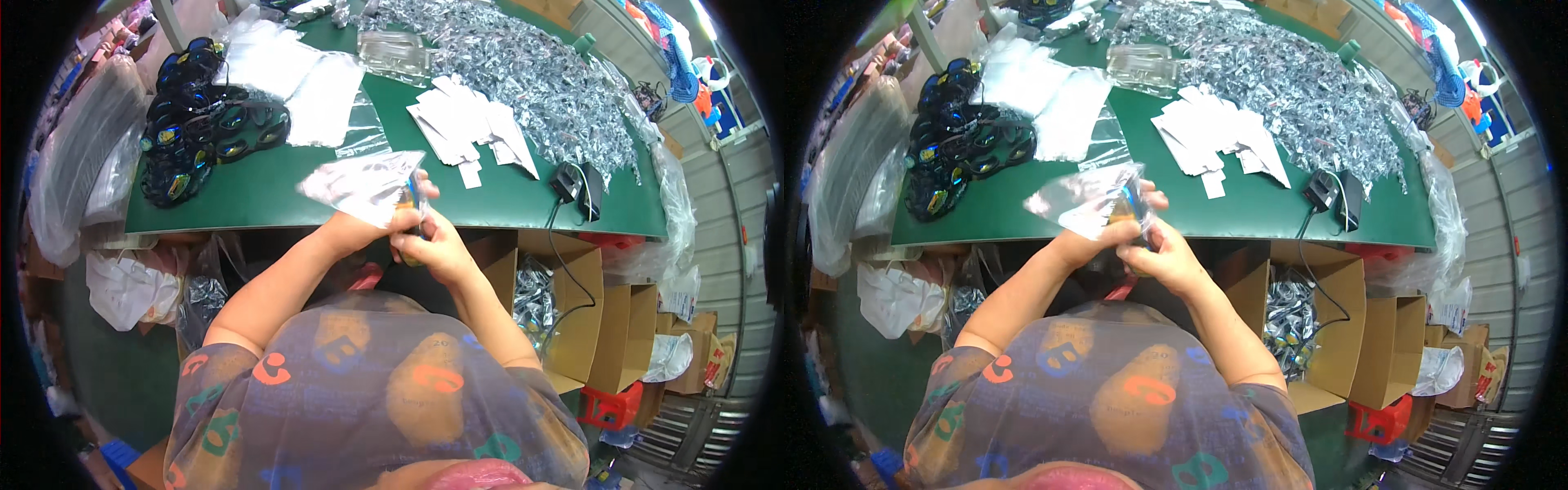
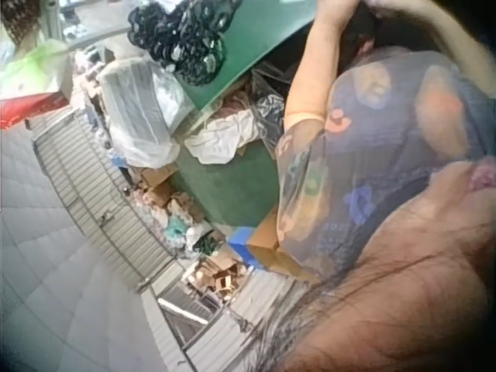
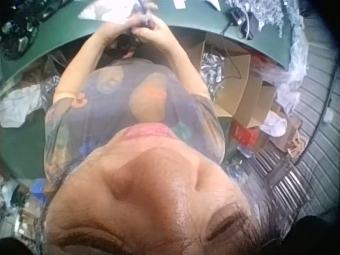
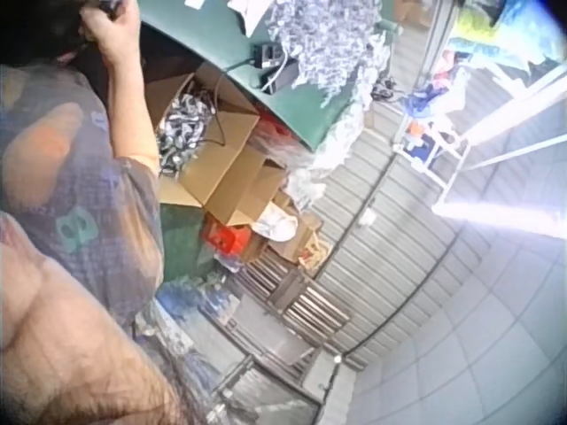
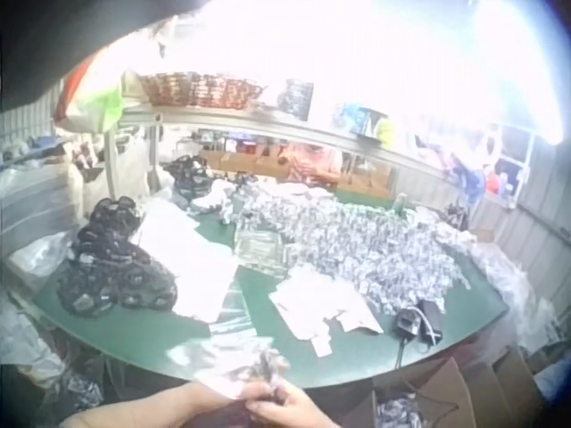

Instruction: The person is packing swimming goggles into plastic bags along with instruction sheets at a factory workbench.

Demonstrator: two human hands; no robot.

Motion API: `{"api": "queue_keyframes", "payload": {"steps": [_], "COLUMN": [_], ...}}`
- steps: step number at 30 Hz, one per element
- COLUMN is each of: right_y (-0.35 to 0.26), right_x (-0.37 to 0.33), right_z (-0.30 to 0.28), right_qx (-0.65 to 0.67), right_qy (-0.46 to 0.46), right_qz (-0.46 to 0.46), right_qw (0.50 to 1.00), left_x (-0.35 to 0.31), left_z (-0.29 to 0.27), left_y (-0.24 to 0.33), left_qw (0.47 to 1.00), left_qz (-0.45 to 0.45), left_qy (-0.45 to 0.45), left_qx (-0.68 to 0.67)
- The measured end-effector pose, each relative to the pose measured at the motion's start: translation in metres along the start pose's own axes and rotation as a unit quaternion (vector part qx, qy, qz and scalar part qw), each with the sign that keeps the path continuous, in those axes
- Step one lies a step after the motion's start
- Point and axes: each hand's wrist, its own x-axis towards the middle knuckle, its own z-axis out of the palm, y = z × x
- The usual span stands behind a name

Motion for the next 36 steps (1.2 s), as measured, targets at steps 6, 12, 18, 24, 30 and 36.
{"api": "queue_keyframes", "payload": {"steps": [6,12,18,24,30,36], "right_y": [-0.010,0.026,0.003,0.015,0.019,0.026], "right_x": [-0.014,-0.017,-0.017,-0.017,-0.010,-0.007], "right_z": [0.008,-0.003,-0.022,-0.026,-0.008,-0.010], "right_qx": [0.025,-0.061,0.024,0.042,0.094,0.100], "right_qy": [0.067,0.188,0.080,0.107,0.165,0.193], "right_qz": [0.023,-0.139,-0.047,-0.073,-0.096,-0.066], "right_qw": [0.997,0.970,0.995,0.991,0.977,0.974], "left_x": [0.015,0.015,0.006,-0.004,-0.017,-0.012], "left_z": [-0.009,0.002,0.002,0.004,-0.001,0.000], "left_y": [-0.020,-0.034,-0.027,-0.023,-0.042,-0.029], "left_qw": [0.967,0.950,0.964,0.988,0.966,0.884], "left_qz": [-0.131,-0.146,-0.182,-0.148,0.115,0.150], "left_qy": [0.091,0.047,-0.009,0.037,0.117,0.112], "left_qx": [-0.198,-0.272,-0.193,-0.033,0.199,0.428]}}
